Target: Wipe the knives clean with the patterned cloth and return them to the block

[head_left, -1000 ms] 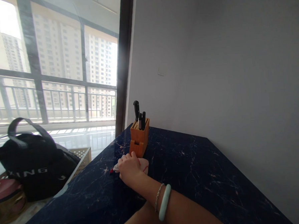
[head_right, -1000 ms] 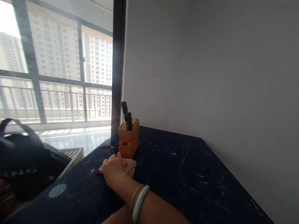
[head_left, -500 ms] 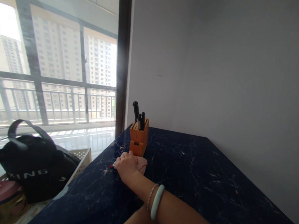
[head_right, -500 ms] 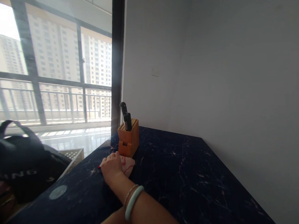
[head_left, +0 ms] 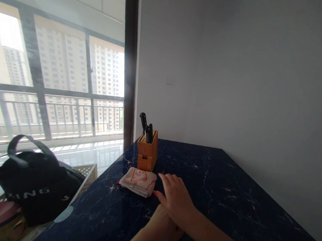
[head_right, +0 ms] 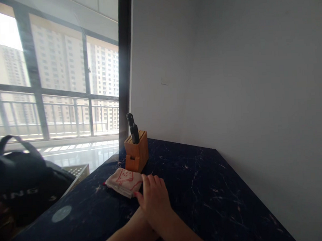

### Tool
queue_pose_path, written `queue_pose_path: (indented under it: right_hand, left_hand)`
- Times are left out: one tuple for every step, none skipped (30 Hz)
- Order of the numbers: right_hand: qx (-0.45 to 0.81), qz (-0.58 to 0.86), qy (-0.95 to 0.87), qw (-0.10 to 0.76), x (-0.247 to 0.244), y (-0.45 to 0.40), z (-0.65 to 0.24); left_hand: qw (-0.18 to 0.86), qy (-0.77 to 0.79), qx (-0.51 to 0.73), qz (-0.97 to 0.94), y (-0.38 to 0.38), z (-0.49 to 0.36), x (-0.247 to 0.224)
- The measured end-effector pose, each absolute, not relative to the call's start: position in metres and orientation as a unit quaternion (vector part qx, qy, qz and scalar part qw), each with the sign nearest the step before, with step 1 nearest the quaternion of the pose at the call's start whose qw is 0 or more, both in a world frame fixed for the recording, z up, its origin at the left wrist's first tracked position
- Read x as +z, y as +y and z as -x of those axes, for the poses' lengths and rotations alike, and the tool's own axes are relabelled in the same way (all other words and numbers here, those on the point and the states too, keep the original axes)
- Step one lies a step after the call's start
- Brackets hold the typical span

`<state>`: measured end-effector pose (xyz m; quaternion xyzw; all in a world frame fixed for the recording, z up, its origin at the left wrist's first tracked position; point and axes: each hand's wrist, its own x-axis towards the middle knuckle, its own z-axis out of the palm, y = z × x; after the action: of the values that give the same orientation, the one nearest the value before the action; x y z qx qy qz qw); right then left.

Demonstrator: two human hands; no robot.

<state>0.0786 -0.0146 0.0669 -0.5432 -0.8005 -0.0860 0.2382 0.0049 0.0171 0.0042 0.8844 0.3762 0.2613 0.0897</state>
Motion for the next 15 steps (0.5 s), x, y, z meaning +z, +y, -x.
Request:
queue_pose_path:
  right_hand:
    - [-0.062,0.553,-0.796,0.237,0.062,-0.020,-0.097]
    - [-0.036,0.562,-0.792,0.234,0.057,-0.025,-0.115]
    - [-0.010,0.570,-0.790,0.226,0.050,-0.030,-0.134]
    - [0.016,0.578,-0.786,0.220,0.042,-0.036,-0.153]
    - [0.041,0.587,-0.778,0.219,0.035,-0.041,-0.170]
    - [0.066,0.599,-0.768,0.219,0.027,-0.047,-0.187]
    - [0.090,0.613,-0.754,0.219,0.019,-0.052,-0.202]
    - [0.110,0.628,-0.738,0.223,0.012,-0.057,-0.214]
    - [0.129,0.641,-0.722,0.227,0.006,-0.061,-0.224]
    - [0.144,0.648,-0.710,0.234,0.001,-0.064,-0.231]
    - [0.154,0.652,-0.702,0.242,-0.003,-0.066,-0.236]
    - [0.162,0.653,-0.696,0.251,-0.005,-0.067,-0.239]
    - [0.167,0.652,-0.692,0.259,-0.007,-0.067,-0.241]
    - [0.170,0.652,-0.689,0.268,-0.008,-0.067,-0.241]
    - [0.172,0.651,-0.685,0.277,-0.009,-0.066,-0.242]
  left_hand:
    - [0.087,0.362,0.240,-0.896,0.013,-0.004,0.001]
    - [0.085,0.350,0.219,-0.907,0.008,-0.003,-0.003]
    - [0.072,0.334,0.177,-0.923,0.003,-0.001,-0.007]
    - [0.052,0.340,0.164,-0.924,0.000,0.001,-0.009]
    - [0.037,0.340,0.157,-0.926,-0.002,0.002,-0.011]
    - [0.023,0.341,0.155,-0.927,-0.004,0.002,-0.011]
    - [0.014,0.344,0.160,-0.925,-0.004,0.002,-0.010]
    - [0.010,0.345,0.164,-0.924,-0.004,0.002,-0.008]
    - [0.010,0.348,0.168,-0.922,-0.003,0.001,-0.007]
    - [0.012,0.353,0.173,-0.919,-0.002,0.000,-0.004]
    - [0.016,0.359,0.178,-0.916,-0.002,0.000,-0.002]
    - [0.021,0.364,0.186,-0.912,-0.002,-0.001,0.000]
    - [0.027,0.369,0.197,-0.908,-0.003,-0.001,0.002]
    - [0.034,0.372,0.211,-0.903,-0.003,-0.001,0.004]
    - [0.042,0.374,0.227,-0.898,-0.005,-0.001,0.005]
